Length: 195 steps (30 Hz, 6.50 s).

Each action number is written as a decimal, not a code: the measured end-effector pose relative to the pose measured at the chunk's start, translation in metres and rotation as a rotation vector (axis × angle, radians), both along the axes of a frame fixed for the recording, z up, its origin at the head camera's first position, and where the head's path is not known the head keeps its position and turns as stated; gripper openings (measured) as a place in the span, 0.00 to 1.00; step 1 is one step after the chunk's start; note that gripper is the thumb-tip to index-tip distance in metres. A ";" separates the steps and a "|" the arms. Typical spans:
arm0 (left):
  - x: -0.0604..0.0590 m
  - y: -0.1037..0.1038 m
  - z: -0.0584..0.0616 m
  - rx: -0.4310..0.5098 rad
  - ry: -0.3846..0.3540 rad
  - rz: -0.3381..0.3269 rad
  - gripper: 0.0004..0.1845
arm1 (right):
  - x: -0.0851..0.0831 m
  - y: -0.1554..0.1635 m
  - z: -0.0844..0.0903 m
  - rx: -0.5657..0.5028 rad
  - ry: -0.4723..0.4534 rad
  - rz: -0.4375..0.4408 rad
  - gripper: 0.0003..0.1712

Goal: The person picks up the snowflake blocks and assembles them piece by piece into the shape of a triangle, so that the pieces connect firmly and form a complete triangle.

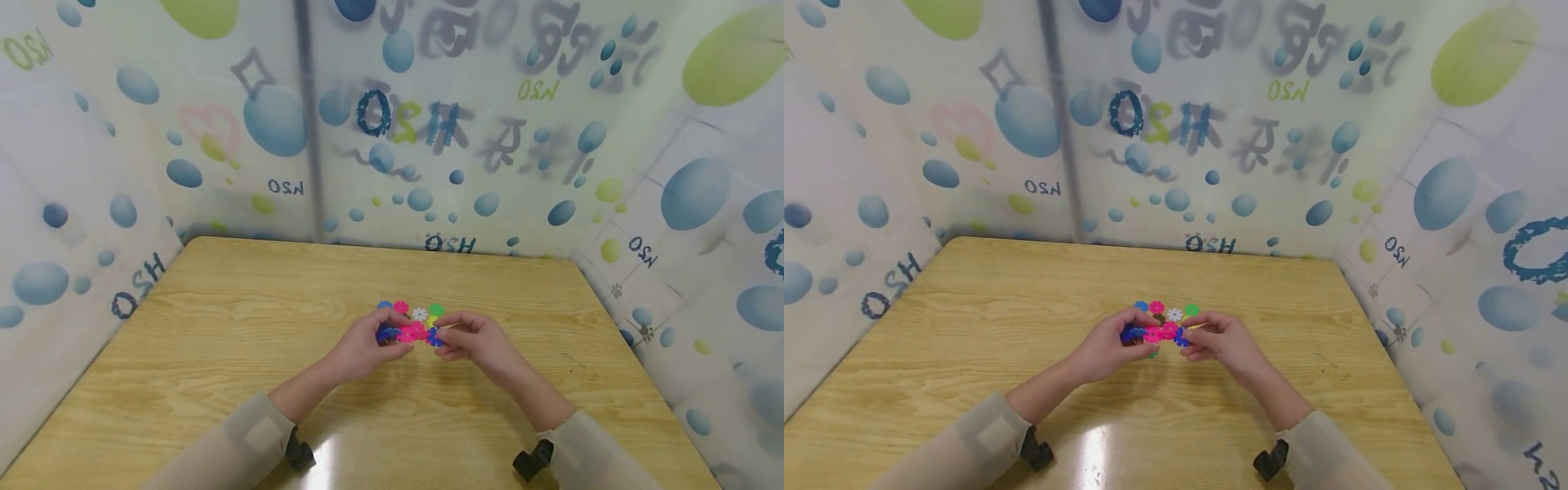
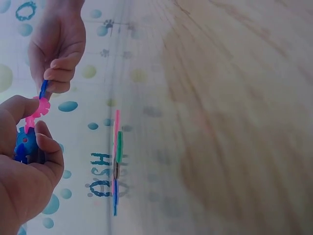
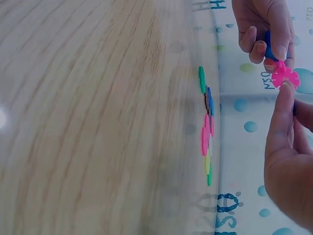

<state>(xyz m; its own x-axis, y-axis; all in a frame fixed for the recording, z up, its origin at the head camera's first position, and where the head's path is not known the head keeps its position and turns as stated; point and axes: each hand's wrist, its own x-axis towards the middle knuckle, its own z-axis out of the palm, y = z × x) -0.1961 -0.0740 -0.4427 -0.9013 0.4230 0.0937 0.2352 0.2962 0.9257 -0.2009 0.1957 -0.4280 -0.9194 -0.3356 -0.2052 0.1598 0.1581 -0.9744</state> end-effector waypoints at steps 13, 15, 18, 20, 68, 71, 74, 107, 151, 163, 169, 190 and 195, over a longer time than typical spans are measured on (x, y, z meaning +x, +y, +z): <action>0.000 -0.004 0.004 0.048 -0.055 -0.033 0.16 | 0.002 0.005 0.001 0.074 0.081 0.079 0.26; 0.000 -0.004 0.005 0.043 -0.054 -0.034 0.16 | 0.003 0.004 0.001 0.066 0.088 0.080 0.26; 0.000 -0.005 0.006 0.037 -0.055 -0.034 0.17 | 0.004 0.002 0.001 0.045 0.091 0.067 0.25; 0.000 -0.005 0.006 0.030 -0.056 -0.033 0.17 | 0.005 0.001 0.001 0.030 0.090 0.057 0.25; 0.002 -0.007 0.012 -0.014 -0.042 -0.063 0.18 | 0.013 -0.004 -0.009 -0.216 0.006 0.003 0.23; 0.002 -0.007 0.013 -0.012 -0.040 -0.066 0.18 | 0.014 -0.005 -0.008 -0.204 0.020 0.012 0.24; 0.002 -0.007 0.012 -0.009 -0.036 -0.063 0.18 | 0.014 -0.006 -0.007 -0.208 0.030 0.018 0.24; -0.002 -0.004 0.008 -0.019 -0.022 -0.062 0.17 | 0.016 -0.005 -0.010 -0.097 0.042 -0.016 0.27; 0.001 -0.002 0.011 0.227 -0.180 0.073 0.35 | -0.003 0.009 -0.022 0.087 0.035 0.100 0.25; 0.001 -0.003 0.006 0.244 -0.190 0.052 0.34 | -0.053 0.024 -0.028 0.419 0.150 0.146 0.14; 0.001 -0.003 0.005 0.196 -0.202 0.049 0.34 | -0.063 0.021 -0.031 0.523 0.155 0.246 0.14; 0.003 -0.006 0.005 0.110 -0.193 -0.004 0.32 | -0.061 0.007 -0.032 0.572 0.186 0.241 0.14; 0.004 -0.006 0.005 0.111 -0.205 -0.009 0.32 | -0.059 0.014 -0.033 0.525 0.207 0.235 0.13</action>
<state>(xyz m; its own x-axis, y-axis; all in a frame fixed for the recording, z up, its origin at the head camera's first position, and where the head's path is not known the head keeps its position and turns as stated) -0.1920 -0.0799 -0.4380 -0.9024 0.4287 -0.0445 0.0412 0.1886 0.9812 -0.2596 0.2098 -0.4610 -0.8715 -0.4370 -0.2227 -0.1223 0.6334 -0.7641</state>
